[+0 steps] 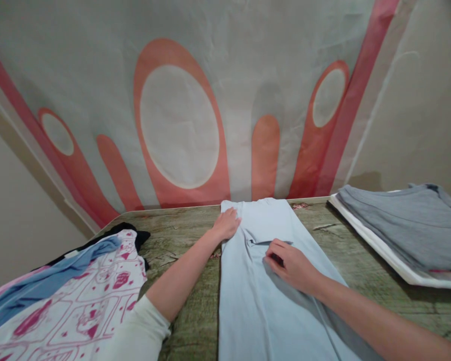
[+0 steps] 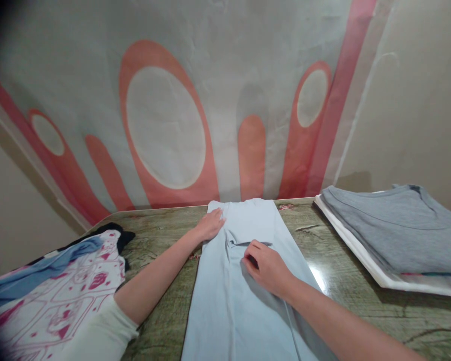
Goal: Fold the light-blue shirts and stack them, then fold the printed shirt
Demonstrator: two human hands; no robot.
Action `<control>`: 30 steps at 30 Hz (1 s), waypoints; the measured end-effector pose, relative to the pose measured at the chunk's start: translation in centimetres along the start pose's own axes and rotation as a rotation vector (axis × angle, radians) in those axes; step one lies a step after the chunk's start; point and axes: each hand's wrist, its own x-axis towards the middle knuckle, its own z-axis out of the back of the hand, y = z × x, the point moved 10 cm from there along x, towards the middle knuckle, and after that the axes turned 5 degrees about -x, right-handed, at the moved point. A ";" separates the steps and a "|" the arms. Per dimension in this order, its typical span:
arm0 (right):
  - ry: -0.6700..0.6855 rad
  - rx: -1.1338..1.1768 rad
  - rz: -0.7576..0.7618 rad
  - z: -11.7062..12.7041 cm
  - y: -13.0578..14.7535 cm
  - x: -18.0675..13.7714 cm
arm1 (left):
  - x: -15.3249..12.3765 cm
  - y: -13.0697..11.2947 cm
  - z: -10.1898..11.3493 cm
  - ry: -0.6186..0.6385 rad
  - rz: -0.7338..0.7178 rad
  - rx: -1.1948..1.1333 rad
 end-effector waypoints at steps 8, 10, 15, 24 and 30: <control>-0.009 -0.027 0.012 0.1 -0.1 -0.2 | 0.9 5.0 0.9 0.099 0.121 0.113; -0.012 -0.025 0.019 0.1 -0.1 -0.2 | 0.2 4.2 1.5 0.064 0.105 0.127; -0.007 -0.018 0.030 0.0 -0.1 -0.3 | -3.3 0.2 -0.5 0.172 -0.092 0.061; -0.028 -0.030 0.063 0.0 0.3 -0.5 | -4.5 0.4 -0.1 0.240 -0.093 0.038; -0.066 -0.112 0.151 1.9 0.9 -0.1 | -8.1 -2.0 0.8 0.170 -0.097 0.064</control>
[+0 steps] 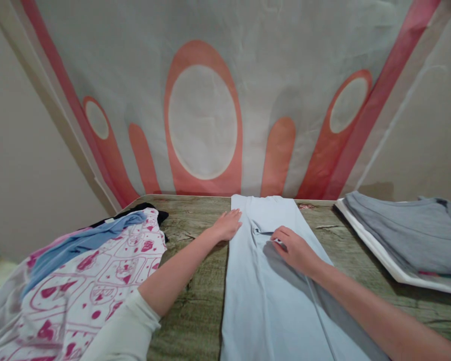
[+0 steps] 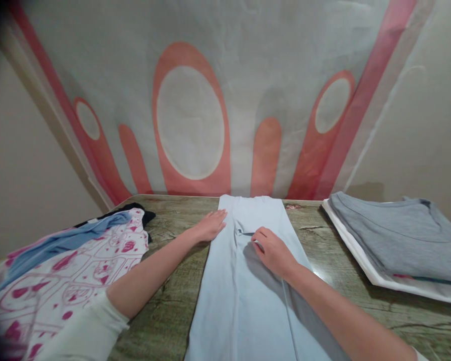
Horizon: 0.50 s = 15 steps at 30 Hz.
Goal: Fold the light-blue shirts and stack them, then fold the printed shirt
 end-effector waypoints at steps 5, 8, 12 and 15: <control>0.018 -0.174 -0.049 1.5 -4.4 0.7 | -3.0 -1.0 -0.7 -0.075 -0.037 -0.060; 0.025 -0.136 -0.143 1.7 -8.0 0.4 | -3.5 -1.1 -0.5 -0.129 -0.045 -0.064; 0.108 0.050 -0.305 0.9 -11.9 0.1 | -3.5 -1.2 -0.2 -0.142 -0.055 -0.064; 0.113 0.104 -0.523 1.0 -14.9 0.4 | -3.6 -1.4 0.0 -0.147 -0.066 -0.061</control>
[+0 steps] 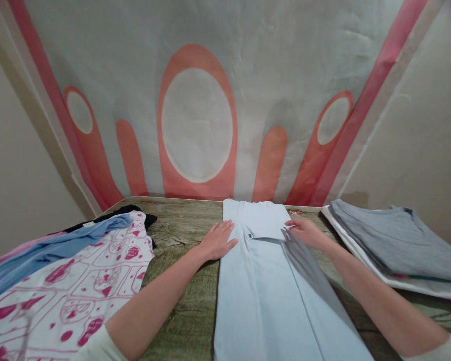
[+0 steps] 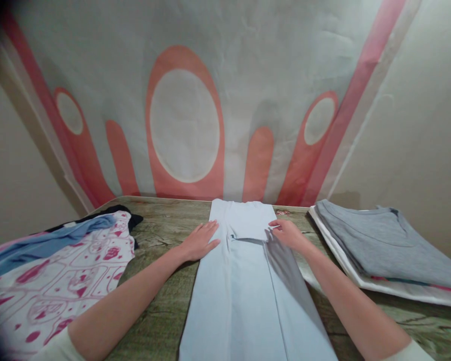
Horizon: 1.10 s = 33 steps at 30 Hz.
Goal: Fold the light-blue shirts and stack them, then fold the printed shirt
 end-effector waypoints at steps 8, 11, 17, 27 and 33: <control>-0.088 -0.002 -0.197 0.7 -0.6 5.4 | -0.4 -0.1 0.3 -0.034 0.000 0.001; -0.104 0.003 -0.213 0.5 -0.3 6.1 | -0.4 -0.1 0.4 -0.037 0.006 -0.011; -0.172 -0.022 -0.188 0.3 -0.4 6.1 | -0.3 -0.1 0.4 -0.040 0.008 -0.037; -0.274 -0.145 -0.153 -0.1 -1.0 5.6 | -0.5 -0.2 0.4 -0.050 0.019 -0.067; -0.252 -0.283 -0.085 -0.8 -0.2 4.4 | -0.1 2.1 1.6 -0.174 0.113 -0.260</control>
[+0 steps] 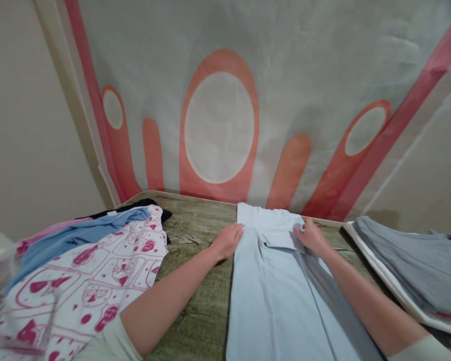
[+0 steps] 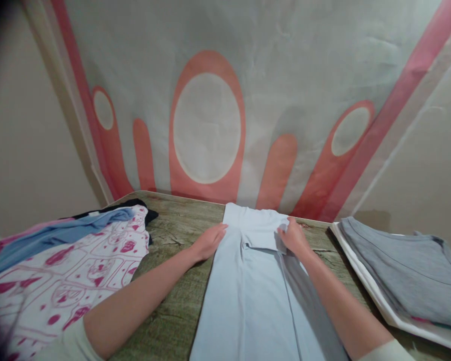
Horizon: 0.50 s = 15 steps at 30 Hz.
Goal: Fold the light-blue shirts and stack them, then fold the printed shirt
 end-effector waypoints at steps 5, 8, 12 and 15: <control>0.122 0.033 0.021 -0.7 -0.9 -1.1 | 0.4 0.4 0.0 -0.011 -0.029 0.054; 0.112 0.104 0.044 -0.5 -1.6 -1.3 | 0.3 0.2 -0.8 0.027 -0.040 0.135; 0.058 0.071 0.096 0.6 -1.1 -1.9 | 0.2 0.2 -0.9 0.035 -0.037 0.173; -0.045 0.015 0.246 2.8 2.6 -3.6 | 0.3 0.2 -0.9 0.042 -0.036 0.180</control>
